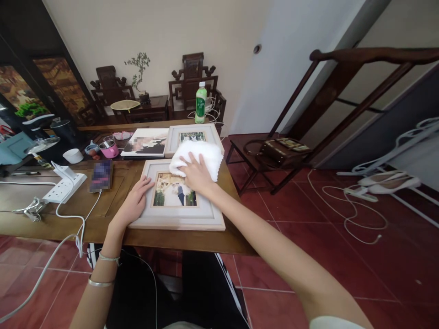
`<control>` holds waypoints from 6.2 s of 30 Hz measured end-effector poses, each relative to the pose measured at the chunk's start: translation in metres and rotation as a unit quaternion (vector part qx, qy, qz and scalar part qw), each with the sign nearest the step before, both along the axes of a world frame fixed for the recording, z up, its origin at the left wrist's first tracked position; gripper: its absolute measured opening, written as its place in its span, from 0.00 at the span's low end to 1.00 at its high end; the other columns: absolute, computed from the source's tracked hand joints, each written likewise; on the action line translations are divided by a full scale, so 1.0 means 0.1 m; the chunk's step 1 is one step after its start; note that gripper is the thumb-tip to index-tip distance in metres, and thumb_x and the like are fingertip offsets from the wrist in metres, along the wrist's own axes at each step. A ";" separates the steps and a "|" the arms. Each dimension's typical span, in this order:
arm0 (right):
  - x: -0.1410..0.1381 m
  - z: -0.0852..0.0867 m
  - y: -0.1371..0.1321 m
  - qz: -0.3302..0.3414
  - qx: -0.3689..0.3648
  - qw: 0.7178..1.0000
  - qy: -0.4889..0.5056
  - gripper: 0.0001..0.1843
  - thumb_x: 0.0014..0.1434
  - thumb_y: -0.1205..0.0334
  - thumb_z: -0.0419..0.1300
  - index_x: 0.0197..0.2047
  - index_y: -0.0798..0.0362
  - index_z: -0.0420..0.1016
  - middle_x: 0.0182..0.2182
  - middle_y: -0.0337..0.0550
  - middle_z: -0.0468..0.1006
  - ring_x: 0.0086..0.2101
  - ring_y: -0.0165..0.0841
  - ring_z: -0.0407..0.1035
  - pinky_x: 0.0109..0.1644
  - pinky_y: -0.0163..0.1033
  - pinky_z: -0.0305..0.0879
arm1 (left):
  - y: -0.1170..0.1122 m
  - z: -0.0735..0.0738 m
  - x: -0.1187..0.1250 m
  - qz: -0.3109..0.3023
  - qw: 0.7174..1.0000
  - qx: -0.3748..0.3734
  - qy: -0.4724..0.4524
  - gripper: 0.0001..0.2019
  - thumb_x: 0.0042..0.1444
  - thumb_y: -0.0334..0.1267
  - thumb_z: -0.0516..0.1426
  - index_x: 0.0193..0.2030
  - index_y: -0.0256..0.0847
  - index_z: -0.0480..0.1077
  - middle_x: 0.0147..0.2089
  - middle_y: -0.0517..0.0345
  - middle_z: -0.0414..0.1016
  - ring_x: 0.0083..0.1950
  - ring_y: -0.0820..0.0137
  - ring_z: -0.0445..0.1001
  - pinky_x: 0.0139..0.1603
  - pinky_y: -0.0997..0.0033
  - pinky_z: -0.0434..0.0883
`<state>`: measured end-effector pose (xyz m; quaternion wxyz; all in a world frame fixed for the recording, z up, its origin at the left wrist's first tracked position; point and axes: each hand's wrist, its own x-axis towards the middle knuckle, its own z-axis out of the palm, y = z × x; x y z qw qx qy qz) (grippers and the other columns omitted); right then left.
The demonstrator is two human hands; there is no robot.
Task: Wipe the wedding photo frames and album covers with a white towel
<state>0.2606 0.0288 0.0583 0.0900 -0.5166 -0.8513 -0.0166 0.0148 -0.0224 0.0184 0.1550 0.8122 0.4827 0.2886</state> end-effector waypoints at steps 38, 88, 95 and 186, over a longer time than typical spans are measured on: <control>-0.35 0.05 -0.51 0.138 -0.116 0.984 0.015 0.35 0.47 0.82 0.48 0.58 0.54 0.70 0.66 0.49 0.55 0.66 0.54 0.39 0.63 0.70 0.39 | 0.04 -0.07 -0.01 -0.001 0.999 0.026 0.027 0.25 0.56 0.24 0.44 0.60 0.31 0.64 0.66 0.41 0.60 0.71 0.59 0.50 0.70 0.49 0.52; -0.20 0.18 -0.22 0.080 0.025 0.996 -0.024 0.30 0.54 0.81 0.49 0.58 0.54 0.68 0.68 0.49 0.50 0.66 0.51 0.41 0.63 0.63 0.46 | 0.04 -0.06 0.02 0.016 1.000 0.025 -0.005 0.22 0.59 0.26 0.45 0.58 0.34 0.67 0.63 0.42 0.65 0.70 0.60 0.55 0.69 0.48 0.54; -0.80 0.12 0.15 0.196 0.030 0.980 0.001 0.26 0.60 0.78 0.45 0.59 0.53 0.66 0.63 0.52 0.62 0.64 0.39 0.49 0.64 0.51 0.45 | 0.04 -0.01 0.04 0.016 0.999 0.041 -0.014 0.24 0.54 0.23 0.45 0.54 0.36 0.71 0.60 0.45 0.69 0.65 0.60 0.63 0.67 0.52 0.59; 0.38 0.21 -1.38 -0.002 -0.153 0.988 -0.005 0.35 0.46 0.83 0.46 0.55 0.56 0.73 0.63 0.57 0.60 0.65 0.49 0.45 0.63 0.61 0.51 | 0.03 0.00 0.01 -0.009 1.000 0.019 0.023 0.26 0.54 0.21 0.45 0.59 0.33 0.67 0.64 0.43 0.64 0.70 0.60 0.53 0.69 0.48 0.54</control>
